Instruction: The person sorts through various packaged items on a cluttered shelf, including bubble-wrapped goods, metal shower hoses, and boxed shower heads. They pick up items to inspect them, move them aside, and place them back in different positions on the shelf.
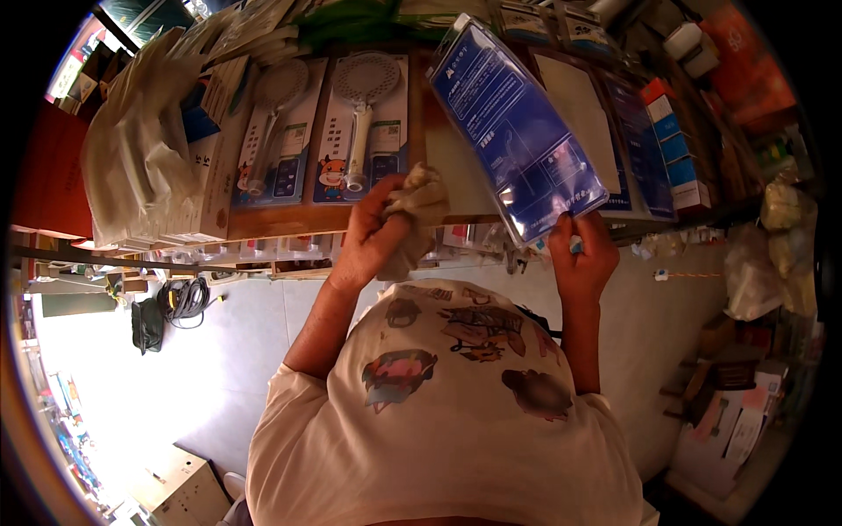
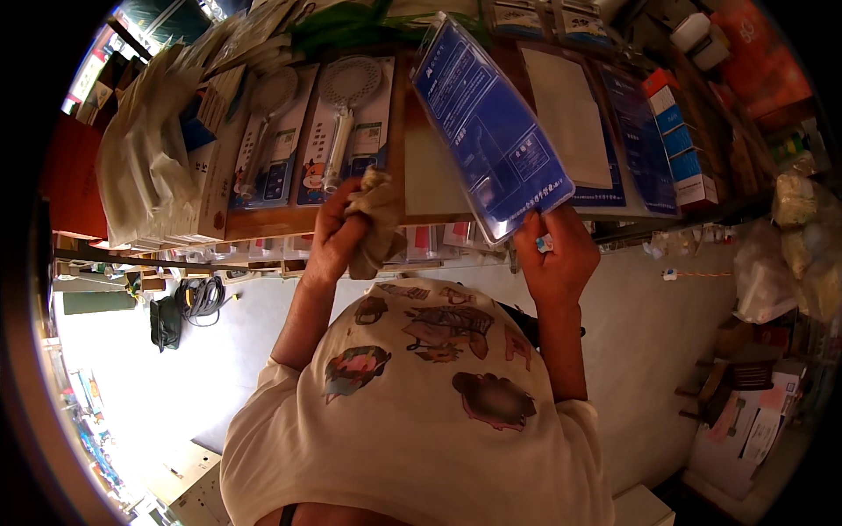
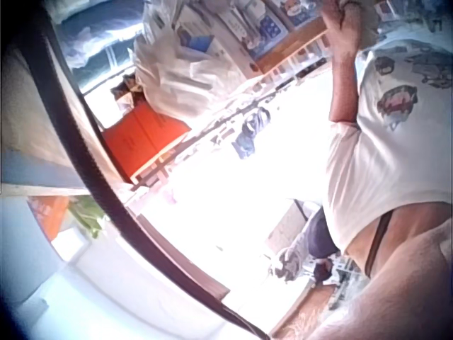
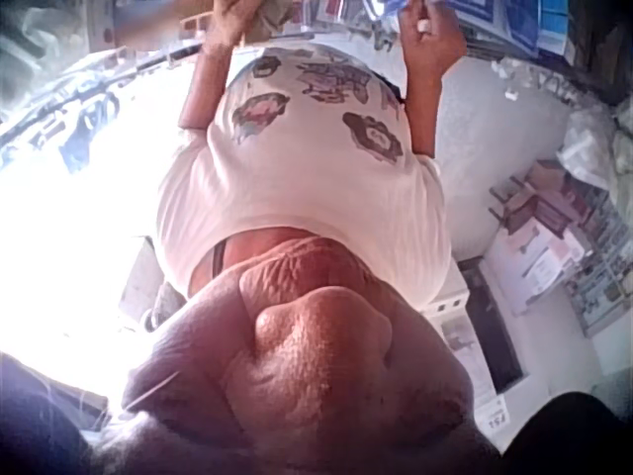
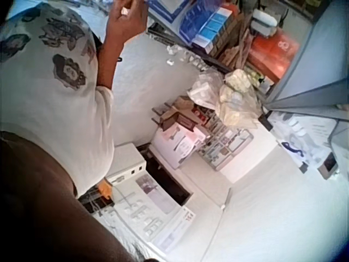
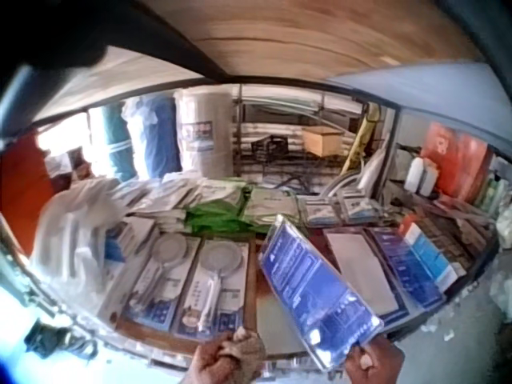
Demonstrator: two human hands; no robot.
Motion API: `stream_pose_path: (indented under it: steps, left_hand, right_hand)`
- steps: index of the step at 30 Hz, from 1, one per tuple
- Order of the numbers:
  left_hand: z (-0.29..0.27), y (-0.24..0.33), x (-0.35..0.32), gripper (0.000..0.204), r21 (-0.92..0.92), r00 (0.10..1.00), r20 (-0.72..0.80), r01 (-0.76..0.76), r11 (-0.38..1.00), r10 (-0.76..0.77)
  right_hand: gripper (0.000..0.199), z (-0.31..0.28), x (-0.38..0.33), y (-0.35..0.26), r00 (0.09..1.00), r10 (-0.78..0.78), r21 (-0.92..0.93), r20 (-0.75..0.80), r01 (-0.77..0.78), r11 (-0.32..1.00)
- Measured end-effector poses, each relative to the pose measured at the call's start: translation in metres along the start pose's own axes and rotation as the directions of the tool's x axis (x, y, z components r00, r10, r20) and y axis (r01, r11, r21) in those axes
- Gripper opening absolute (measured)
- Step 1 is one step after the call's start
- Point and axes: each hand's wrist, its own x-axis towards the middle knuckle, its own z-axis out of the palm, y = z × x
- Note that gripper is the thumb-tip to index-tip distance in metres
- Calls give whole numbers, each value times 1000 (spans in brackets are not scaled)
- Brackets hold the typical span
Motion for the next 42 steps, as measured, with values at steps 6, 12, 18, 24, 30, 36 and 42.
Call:
stream_pose_path:
  steps: [6, 12, 18, 24, 30, 36, 42]
  left_hand:
    - [34, 19, 15, 93, 63, 977, 139, 155, 986, -163]
    - [32, 25, 10, 93, 68, 954, 254, 143, 987, -156]
    - [30, 25, -3, 96, 136, 976, 138, 149, 979, -168]
    - [28, 28, -11, 65, 129, 975, 92, 189, 973, -202]
    - [25, 10, -15, 32, 279, 960, 48, 252, 927, -275]
    - [28, -2, -16, 28, 260, 976, 81, 173, 950, -200]
    - [27, -22, 15, 29, 107, 919, 25, 388, 916, -392]
  right_hand:
    - [16, -2, 2, -4, 921, -386, -172, -57, 372, 912]
    - [22, 10, -11, -9, 853, -520, -53, -47, 518, 854]
    - [26, 15, -25, -17, 814, -576, 80, 78, 571, 817]
    - [23, 17, -23, -21, 760, -641, 188, 108, 618, 764]
    - [10, 18, -37, -2, 945, -301, 379, 126, 234, 895]
    - [20, 19, -52, 20, 847, 328, 403, 419, -497, 768]
    - [41, 17, -60, 27, 627, 439, 567, 644, -776, 276]
